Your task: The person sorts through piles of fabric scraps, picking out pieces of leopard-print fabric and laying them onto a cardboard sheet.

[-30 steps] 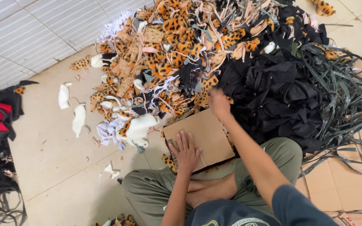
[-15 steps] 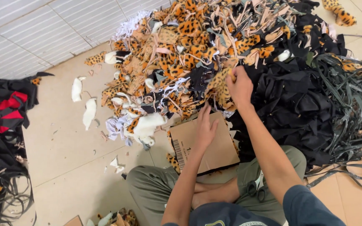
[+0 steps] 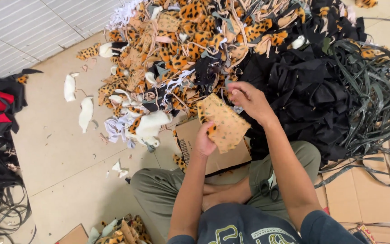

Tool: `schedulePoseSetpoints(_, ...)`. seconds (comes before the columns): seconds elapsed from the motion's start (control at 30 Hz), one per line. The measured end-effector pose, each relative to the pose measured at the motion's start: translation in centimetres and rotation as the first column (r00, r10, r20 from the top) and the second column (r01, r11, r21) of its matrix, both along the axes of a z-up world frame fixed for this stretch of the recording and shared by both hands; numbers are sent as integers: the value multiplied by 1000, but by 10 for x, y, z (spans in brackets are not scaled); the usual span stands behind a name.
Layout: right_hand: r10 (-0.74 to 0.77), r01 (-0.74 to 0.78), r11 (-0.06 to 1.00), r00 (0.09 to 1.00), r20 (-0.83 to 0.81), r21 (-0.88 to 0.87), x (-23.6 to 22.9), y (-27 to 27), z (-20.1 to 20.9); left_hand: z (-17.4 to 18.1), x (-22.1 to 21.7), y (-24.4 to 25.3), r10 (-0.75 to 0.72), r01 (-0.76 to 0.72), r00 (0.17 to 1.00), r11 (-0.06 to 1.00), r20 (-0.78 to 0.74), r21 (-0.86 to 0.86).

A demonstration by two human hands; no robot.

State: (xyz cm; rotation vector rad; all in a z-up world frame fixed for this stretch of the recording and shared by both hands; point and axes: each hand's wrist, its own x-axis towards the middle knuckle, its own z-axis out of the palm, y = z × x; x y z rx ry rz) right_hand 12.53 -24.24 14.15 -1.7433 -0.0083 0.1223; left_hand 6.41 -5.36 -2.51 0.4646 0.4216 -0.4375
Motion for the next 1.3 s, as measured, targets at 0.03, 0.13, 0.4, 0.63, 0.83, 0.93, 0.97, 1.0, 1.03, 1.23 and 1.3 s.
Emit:
schedulePoseSetpoints(0.03,3,-3,1000,1000,-4,3,-7,1,-4,-12,-7,9,3,-3,1000,1000,-4,3)
schedulePoseSetpoints(0.13,69,-81,993,989,-129,-91,-22,2,-16,-46,-10,31,-56,56,998,998,37,2)
schedulePoseSetpoints(0.4,170,-257,934,931,-323,-249,-35,3,-62,-8,-36,55,186,-179,981,977,-50,115)
schedulePoseSetpoints(0.63,185,-254,787,967,-177,-562,12,26,-189,-66,-27,73,172,38,968,620,-183,784)
schedulePoseSetpoints(0.83,209,-345,678,937,-280,-649,10,63,-199,-32,-26,83,55,114,992,19,-115,993)
schedulePoseSetpoints(0.93,120,-238,762,966,-229,-602,5,74,-183,2,-31,79,31,152,988,-79,-150,985)
schedulePoseSetpoints(0.97,98,-206,763,974,-206,-613,5,75,-182,9,-30,78,20,158,987,-95,-157,983)
schedulePoseSetpoints(1.0,75,-176,762,980,-185,-623,4,76,-182,16,-32,77,8,166,986,-110,-166,980)
schedulePoseSetpoints(1.03,72,-175,762,980,-186,-624,3,75,-182,18,-33,70,5,166,986,-109,-167,980)
schedulePoseSetpoints(1.23,-79,56,776,997,-9,-628,7,35,-206,50,-41,46,-236,-213,971,-800,32,561)
schedulePoseSetpoints(1.3,-183,249,717,969,169,-651,7,10,-208,58,-40,40,-327,-277,944,-722,40,634)
